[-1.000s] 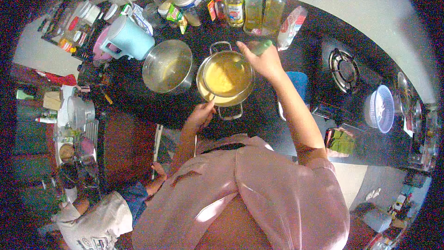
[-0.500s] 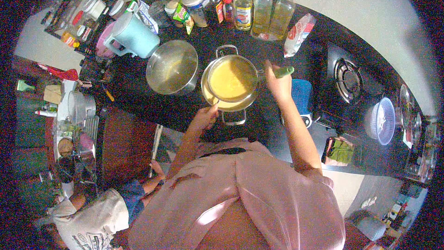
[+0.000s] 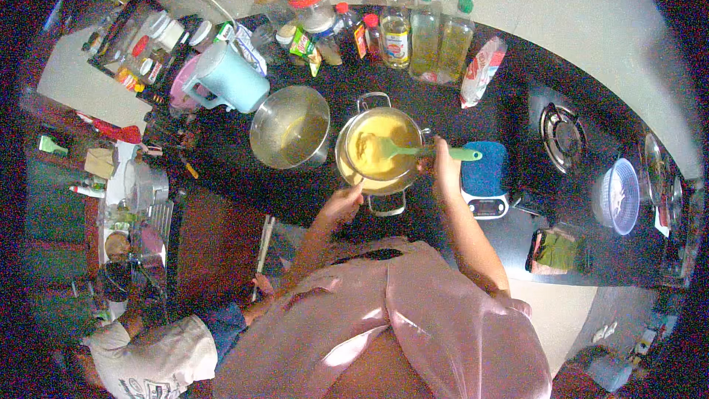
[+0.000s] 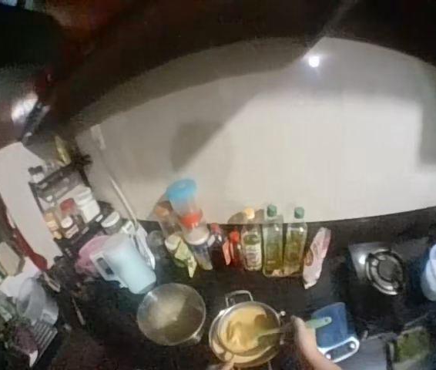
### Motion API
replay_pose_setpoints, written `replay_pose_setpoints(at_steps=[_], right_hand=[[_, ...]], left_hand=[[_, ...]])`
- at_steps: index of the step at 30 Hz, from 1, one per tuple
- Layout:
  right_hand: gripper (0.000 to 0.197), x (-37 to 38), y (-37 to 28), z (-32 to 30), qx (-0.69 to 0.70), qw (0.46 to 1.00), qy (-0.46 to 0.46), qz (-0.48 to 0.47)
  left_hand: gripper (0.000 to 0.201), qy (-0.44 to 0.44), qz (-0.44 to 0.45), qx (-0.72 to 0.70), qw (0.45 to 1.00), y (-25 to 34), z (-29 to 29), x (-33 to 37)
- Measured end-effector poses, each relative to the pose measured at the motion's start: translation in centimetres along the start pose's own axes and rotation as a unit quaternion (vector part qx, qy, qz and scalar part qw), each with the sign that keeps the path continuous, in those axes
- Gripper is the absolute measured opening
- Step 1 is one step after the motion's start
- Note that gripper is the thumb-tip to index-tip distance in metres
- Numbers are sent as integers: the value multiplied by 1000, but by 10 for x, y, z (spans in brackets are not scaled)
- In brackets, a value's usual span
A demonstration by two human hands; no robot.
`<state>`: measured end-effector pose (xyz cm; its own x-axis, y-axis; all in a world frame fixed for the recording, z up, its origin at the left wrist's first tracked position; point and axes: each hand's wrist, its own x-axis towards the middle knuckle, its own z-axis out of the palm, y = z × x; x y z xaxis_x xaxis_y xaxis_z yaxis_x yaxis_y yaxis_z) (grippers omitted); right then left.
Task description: The person stirs a yellow liquid in a pot with a green spatula and uses a ladle to transfer small amounts of liquid between two pots.
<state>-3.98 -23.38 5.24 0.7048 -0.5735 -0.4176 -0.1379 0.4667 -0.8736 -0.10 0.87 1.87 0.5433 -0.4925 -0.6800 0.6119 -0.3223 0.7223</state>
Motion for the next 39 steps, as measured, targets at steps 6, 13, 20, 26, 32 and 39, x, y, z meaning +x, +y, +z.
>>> replay_pose_setpoints(at_steps=[6, 13, 20, 26, 32, 39], right_hand=[[19, -5, -24, 14, -224, 931, -42, -286], [30, -28, -8, 23, -473, 750, -173, -429], [17, -49, 0, 46, -550, 702, -186, -413], [19, -51, -12, 44, -561, 720, -194, -359], [20, -20, -14, 26, -329, 903, -126, -245], [20, -10, -28, 24, -146, 962, -92, -209]], left_hand=[[44, 24, 10, 15, 1000, -4, 1, 2], [43, 20, 28, 11, 999, -14, -1, 9], [41, 27, 25, 3, 999, -15, -1, 8], [42, 48, 33, 3, 998, -6, 5, 1], [43, 22, 38, 10, 999, -6, 1, 4], [40, 11, 15, 9, 1000, -8, -2, 5]])
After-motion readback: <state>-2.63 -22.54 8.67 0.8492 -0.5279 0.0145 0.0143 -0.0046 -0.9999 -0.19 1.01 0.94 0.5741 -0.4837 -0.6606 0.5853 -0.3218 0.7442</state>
